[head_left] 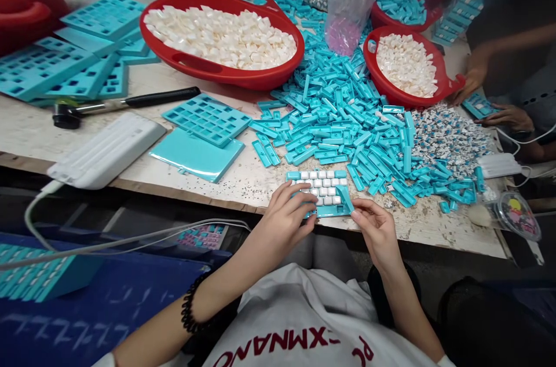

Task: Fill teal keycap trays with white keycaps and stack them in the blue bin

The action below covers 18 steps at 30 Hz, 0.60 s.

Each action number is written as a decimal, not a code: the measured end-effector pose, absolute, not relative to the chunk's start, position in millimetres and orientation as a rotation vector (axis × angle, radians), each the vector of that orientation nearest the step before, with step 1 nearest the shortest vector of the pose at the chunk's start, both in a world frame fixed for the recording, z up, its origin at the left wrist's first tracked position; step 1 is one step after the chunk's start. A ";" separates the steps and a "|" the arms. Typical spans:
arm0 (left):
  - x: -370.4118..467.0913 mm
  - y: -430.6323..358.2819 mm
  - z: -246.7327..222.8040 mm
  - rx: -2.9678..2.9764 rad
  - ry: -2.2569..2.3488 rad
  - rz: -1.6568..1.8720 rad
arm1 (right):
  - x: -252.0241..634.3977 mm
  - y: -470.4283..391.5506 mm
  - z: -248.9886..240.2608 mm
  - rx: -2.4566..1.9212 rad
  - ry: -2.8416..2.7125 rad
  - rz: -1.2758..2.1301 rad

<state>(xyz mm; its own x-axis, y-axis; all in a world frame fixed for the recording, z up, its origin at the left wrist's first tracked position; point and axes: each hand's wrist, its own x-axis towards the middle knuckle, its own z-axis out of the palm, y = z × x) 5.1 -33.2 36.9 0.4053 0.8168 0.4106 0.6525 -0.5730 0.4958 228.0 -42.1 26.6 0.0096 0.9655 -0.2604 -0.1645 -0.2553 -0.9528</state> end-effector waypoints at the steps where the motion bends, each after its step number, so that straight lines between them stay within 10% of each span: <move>1: 5.2 -32.4 38.2 2.430 1.283 0.887 | 228.5 -42.5 26.2 -1.291 -0.927 1.446; 18: -7.4 -43.7 42.7 2.308 1.350 1.050 | 218.6 -32.8 30.0 -1.207 -1.559 1.039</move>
<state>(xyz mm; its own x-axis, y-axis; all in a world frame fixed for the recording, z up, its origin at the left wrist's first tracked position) -7.4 -43.7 42.7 0.3037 0.8390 0.4515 0.6447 -0.5299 0.5510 218.6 -32.8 30.0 -0.1390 0.9793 0.1469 0.2416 0.1773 -0.9540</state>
